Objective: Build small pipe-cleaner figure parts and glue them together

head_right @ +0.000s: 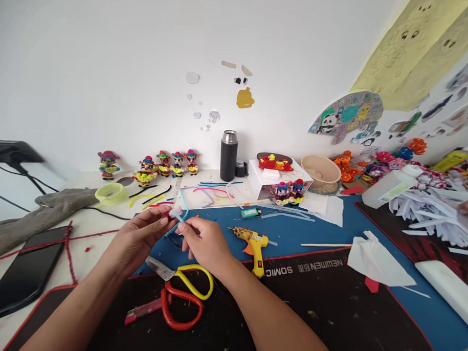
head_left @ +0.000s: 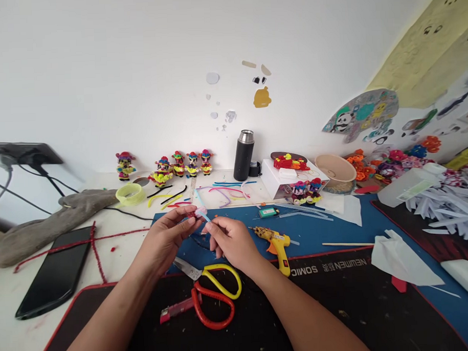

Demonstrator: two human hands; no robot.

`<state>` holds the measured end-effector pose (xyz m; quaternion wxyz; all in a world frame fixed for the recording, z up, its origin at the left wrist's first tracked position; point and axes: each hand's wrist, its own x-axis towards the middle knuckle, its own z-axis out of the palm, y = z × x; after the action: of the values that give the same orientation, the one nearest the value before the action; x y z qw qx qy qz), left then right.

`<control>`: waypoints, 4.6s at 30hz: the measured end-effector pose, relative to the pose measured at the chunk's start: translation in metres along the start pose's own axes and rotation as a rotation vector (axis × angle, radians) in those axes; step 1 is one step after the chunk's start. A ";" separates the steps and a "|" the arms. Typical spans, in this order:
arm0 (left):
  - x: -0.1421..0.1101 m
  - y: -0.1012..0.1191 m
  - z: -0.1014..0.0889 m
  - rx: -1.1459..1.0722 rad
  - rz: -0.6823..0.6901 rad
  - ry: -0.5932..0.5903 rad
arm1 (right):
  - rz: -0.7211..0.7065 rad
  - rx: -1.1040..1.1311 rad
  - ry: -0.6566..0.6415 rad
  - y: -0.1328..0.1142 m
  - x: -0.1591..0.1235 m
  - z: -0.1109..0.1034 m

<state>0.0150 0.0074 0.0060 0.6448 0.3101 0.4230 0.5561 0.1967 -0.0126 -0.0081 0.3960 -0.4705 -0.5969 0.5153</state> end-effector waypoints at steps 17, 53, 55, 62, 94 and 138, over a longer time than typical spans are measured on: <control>-0.004 -0.001 0.003 0.122 0.087 -0.025 | -0.068 -0.177 0.014 0.000 -0.002 0.002; -0.001 -0.006 -0.003 0.133 0.109 -0.042 | -0.164 -0.467 0.052 0.001 -0.003 0.003; -0.001 -0.006 -0.003 0.141 0.108 -0.051 | -0.164 -0.475 0.049 0.000 -0.003 0.003; -0.001 -0.008 -0.002 0.161 0.089 -0.098 | -0.167 -0.496 0.047 0.001 -0.002 0.004; 0.001 0.000 -0.004 0.100 -0.027 -0.137 | 0.070 0.335 -0.087 0.003 0.006 -0.004; 0.000 0.007 -0.009 0.399 -0.009 -0.239 | 0.104 0.213 -0.118 0.014 0.004 0.008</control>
<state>0.0036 0.0079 0.0075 0.6186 0.4933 0.4466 0.4178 0.1900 -0.0103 -0.0232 0.3806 -0.4250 -0.5361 0.6222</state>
